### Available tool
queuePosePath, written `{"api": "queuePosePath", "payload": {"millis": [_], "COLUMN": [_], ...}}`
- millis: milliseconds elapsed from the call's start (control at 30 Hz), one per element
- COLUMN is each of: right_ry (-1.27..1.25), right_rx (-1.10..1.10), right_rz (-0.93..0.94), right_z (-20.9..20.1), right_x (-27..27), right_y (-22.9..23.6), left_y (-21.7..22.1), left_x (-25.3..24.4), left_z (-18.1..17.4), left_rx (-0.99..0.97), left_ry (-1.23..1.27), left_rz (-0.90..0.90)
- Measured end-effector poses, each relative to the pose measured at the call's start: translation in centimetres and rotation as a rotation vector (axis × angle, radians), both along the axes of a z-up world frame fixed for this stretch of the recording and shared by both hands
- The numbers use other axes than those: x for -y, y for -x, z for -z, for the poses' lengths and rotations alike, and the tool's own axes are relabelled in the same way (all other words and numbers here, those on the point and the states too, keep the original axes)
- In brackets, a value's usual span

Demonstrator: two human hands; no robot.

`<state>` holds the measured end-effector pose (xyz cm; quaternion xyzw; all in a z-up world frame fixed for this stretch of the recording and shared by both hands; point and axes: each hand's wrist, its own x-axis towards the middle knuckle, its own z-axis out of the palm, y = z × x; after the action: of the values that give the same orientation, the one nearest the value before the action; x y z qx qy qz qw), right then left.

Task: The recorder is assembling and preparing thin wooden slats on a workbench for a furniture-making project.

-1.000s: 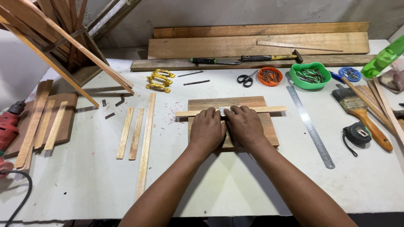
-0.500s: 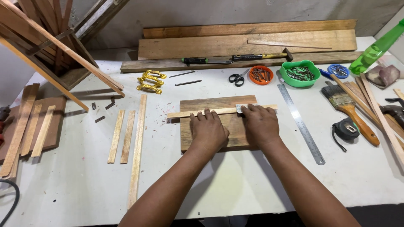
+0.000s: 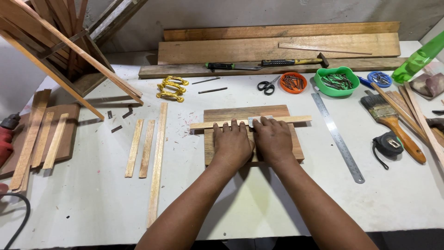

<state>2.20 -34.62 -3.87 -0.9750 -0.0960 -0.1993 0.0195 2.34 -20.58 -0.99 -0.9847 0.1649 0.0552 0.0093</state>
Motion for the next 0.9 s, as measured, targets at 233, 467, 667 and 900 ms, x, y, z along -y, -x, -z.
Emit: {"api": "queuePosePath", "payload": {"millis": [233,467,667,900], "right_ry": [-0.064,-0.13,-0.119,-0.081], "right_rx": [-0.004,0.001,0.042,0.082], "right_rz": [-0.047,0.097,0.201,0.073], "right_z": [0.4,0.7,0.8,1.3], "right_x": [0.5,6.9,9.6,3.7], "right_y": [-0.2,0.0,-0.1,-0.3], "left_y": [0.1,0.6,0.7,0.4], "left_x": [-0.1,1.2,1.1,0.4], "left_z": [0.1,-1.8,-1.8,-0.7], "left_rx": [0.015,-0.145,-0.153,-0.071], "left_ry": [0.047,-0.095,-0.108,-0.067], "left_rz": [-0.023,-0.037,-0.044,-0.025]}}
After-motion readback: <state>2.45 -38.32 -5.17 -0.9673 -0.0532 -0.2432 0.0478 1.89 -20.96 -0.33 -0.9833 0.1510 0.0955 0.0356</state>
